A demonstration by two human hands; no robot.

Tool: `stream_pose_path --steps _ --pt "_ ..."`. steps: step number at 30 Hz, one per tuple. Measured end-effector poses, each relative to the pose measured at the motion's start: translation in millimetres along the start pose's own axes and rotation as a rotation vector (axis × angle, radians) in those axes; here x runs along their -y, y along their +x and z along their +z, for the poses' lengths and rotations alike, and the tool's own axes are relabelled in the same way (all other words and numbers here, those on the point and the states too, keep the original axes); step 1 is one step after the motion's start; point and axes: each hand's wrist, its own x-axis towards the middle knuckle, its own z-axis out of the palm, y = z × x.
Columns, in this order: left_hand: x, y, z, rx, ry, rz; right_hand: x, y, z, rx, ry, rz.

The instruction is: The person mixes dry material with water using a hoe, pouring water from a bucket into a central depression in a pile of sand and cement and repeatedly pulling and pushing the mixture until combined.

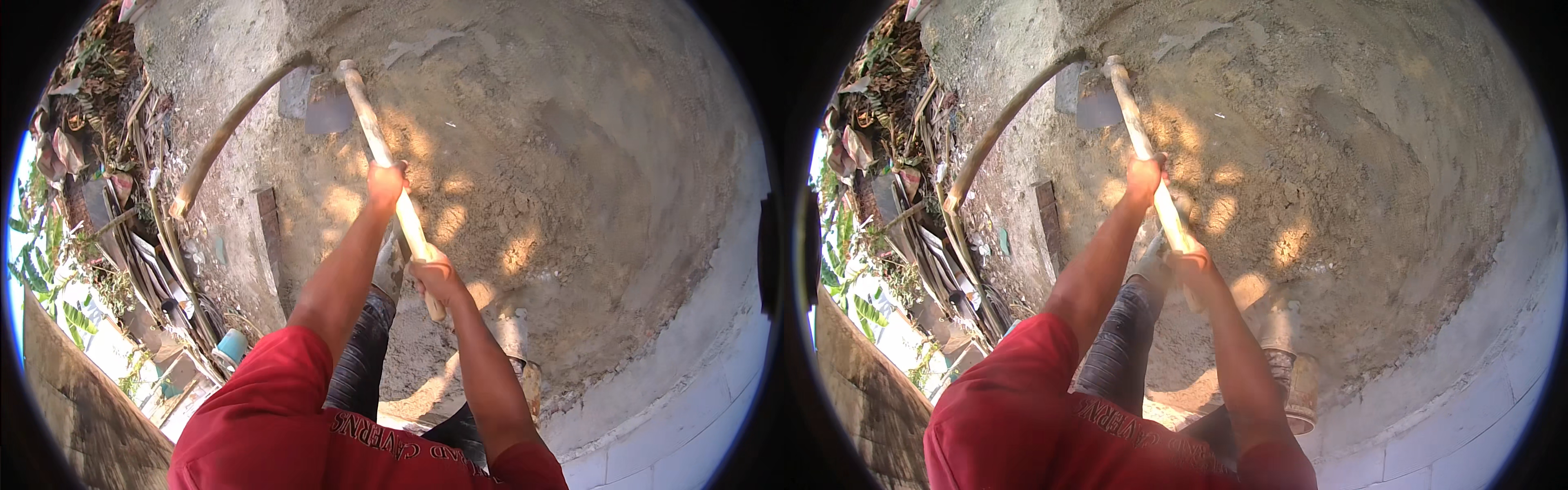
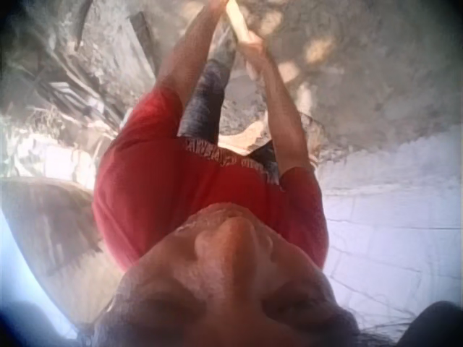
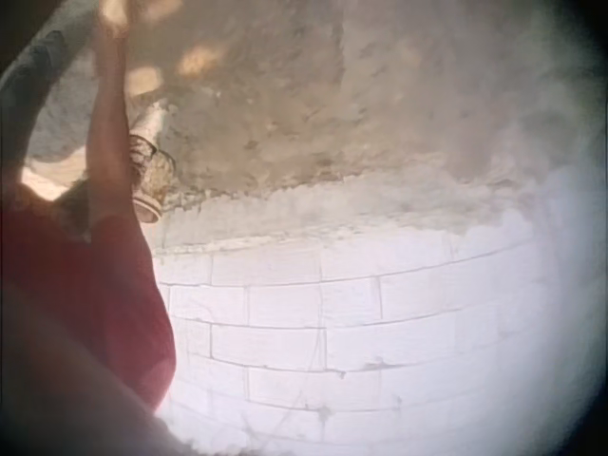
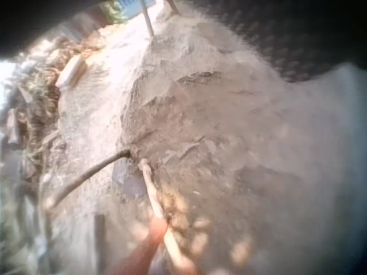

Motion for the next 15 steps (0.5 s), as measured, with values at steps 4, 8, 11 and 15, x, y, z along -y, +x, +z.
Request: stream_pose_path --steps 4,8,11,15 --pt "8 79 -45 0.072 -0.023 -0.221 25 32 51 0.026 -0.029 0.127" --pt "87 -17 46 0.104 0.101 -0.203 -33 -41 -51 -0.157 -0.307 0.146" --pt "125 -137 104 0.185 -0.147 -0.235 -84 -136 -123 -0.249 -0.429 0.204" --pt "182 -270 142 0.385 -0.309 -0.444 -94 -273 -146 -0.304 -0.237 0.367"
